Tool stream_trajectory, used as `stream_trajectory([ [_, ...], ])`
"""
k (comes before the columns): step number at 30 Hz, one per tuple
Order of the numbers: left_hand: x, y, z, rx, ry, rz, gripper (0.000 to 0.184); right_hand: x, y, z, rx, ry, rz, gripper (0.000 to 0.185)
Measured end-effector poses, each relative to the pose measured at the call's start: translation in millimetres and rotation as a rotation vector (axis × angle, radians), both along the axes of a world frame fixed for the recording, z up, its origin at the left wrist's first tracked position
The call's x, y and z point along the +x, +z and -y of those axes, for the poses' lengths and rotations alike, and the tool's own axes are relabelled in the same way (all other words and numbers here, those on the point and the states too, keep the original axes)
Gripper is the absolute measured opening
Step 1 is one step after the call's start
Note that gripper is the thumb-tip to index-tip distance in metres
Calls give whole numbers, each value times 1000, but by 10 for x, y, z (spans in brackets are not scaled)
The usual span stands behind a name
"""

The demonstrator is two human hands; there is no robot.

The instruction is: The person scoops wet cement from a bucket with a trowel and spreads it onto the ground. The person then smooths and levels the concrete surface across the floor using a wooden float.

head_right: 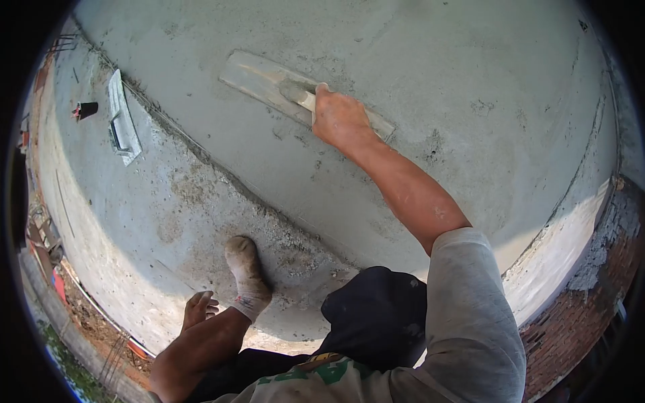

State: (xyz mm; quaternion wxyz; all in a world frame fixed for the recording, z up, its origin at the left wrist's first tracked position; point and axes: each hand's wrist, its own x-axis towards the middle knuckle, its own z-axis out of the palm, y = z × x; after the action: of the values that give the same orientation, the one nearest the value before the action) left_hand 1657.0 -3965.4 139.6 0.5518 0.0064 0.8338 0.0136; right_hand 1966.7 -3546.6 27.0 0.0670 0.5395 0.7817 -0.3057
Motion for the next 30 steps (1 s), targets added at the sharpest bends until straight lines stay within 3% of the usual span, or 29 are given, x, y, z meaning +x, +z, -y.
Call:
stream_trajectory([
  [3, 149, 19, -449, 127, -59, 161, 44, -459, -64, -244, 117, 106, -65, 32],
  [7, 32, -34, -632, 286, -104, 36, 42, -108, -75, -202, 149, 67, -15, 34],
  [13, -45, 53, -120, 142, -43, -24, 44, 1048, 33, 396, 143, -198, 148, 42],
  [17, 15, -1, 196, -1, -7, 92, 48, 656, 10, 272, 116, -113, 99, 41],
  [21, 70, -72, -253, 86, -154, 118, 46, -24, 63, -549, 211, -93, 10, 38],
  [24, 51, -24, -559, 305, -117, 47, 43, 371, 19, -571, 227, -206, 56, 38],
  [27, -98, -2, -372, 363, -84, -25, 42, 985, -86, -173, 227, -308, 151, 48],
  [30, -83, -81, 34, 126, 57, -70, 44, 875, -102, -326, 196, -336, 109, 52],
])
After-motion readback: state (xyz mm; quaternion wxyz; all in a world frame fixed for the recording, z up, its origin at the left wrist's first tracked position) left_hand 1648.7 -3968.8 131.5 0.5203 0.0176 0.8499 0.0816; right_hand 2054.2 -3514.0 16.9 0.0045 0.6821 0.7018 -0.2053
